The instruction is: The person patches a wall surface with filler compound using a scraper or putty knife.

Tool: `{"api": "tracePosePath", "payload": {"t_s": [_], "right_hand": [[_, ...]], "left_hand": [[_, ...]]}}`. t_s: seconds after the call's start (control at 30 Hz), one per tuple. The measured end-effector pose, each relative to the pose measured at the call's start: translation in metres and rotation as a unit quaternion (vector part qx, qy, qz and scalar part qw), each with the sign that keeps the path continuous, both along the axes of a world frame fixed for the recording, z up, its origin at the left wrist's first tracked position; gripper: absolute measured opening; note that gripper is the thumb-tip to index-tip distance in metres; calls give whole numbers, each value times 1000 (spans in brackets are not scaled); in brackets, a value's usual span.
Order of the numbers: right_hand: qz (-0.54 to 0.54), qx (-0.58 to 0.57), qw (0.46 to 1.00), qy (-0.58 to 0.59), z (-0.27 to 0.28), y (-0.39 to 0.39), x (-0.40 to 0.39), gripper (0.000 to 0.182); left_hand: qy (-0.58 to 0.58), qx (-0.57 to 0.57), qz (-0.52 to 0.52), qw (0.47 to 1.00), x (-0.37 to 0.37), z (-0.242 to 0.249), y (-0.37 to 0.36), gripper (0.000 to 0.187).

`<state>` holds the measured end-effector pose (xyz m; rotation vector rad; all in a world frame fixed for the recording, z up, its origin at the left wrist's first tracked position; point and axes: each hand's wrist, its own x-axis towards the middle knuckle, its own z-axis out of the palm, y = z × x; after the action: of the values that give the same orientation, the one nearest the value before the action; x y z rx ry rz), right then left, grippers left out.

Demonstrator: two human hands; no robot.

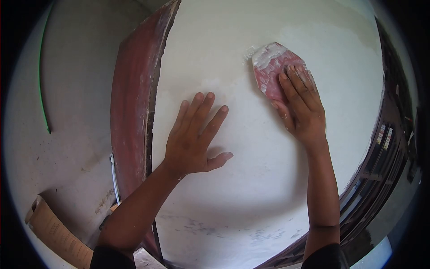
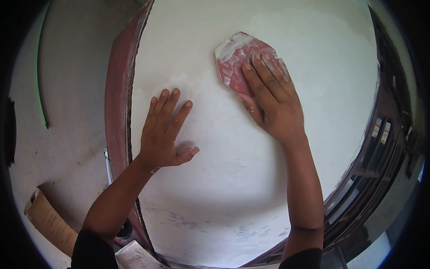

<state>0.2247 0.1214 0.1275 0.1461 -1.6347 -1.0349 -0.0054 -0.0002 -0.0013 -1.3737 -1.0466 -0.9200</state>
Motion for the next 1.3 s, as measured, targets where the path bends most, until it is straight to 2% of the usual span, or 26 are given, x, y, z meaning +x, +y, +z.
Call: {"api": "tracePosePath", "payload": {"t_s": [0.1,0.13,0.33,0.43,0.6,0.77,0.93,1.07,1.17,1.3], "right_hand": [[29,10,999,-20,17,-10,-22,53],[9,2,1000,-25,18,-12,-25,52],[-34,-21,998,-48,-15,9,10,53],[-16,-18,999,-29,-17,13,18,53],[10,12,999,-35,12,-11,-17,55],[-22,-8,998,-60,4,-8,-25,51],[-46,-10,998,-51,-18,10,14,53],[2,-5,1000,-30,4,5,4,56],[-9,-15,999,-30,18,0,-12,56],[-31,-22,999,-12,-1,6,-1,54]], "left_hand": [[-7,17,5,1000,0,0,1,83],[-8,16,6,1000,0,0,1,83],[-1,15,4,1000,0,-1,3,82],[-1,9,3,1000,4,1,0,82],[-5,10,-3,1000,2,1,-1,83],[-2,15,5,1000,-1,0,1,81],[1,9,1,1000,2,0,2,81],[6,10,4,1000,1,0,3,81],[-4,8,10,1000,0,0,1,81],[-2,12,6,1000,0,0,2,80]]}}
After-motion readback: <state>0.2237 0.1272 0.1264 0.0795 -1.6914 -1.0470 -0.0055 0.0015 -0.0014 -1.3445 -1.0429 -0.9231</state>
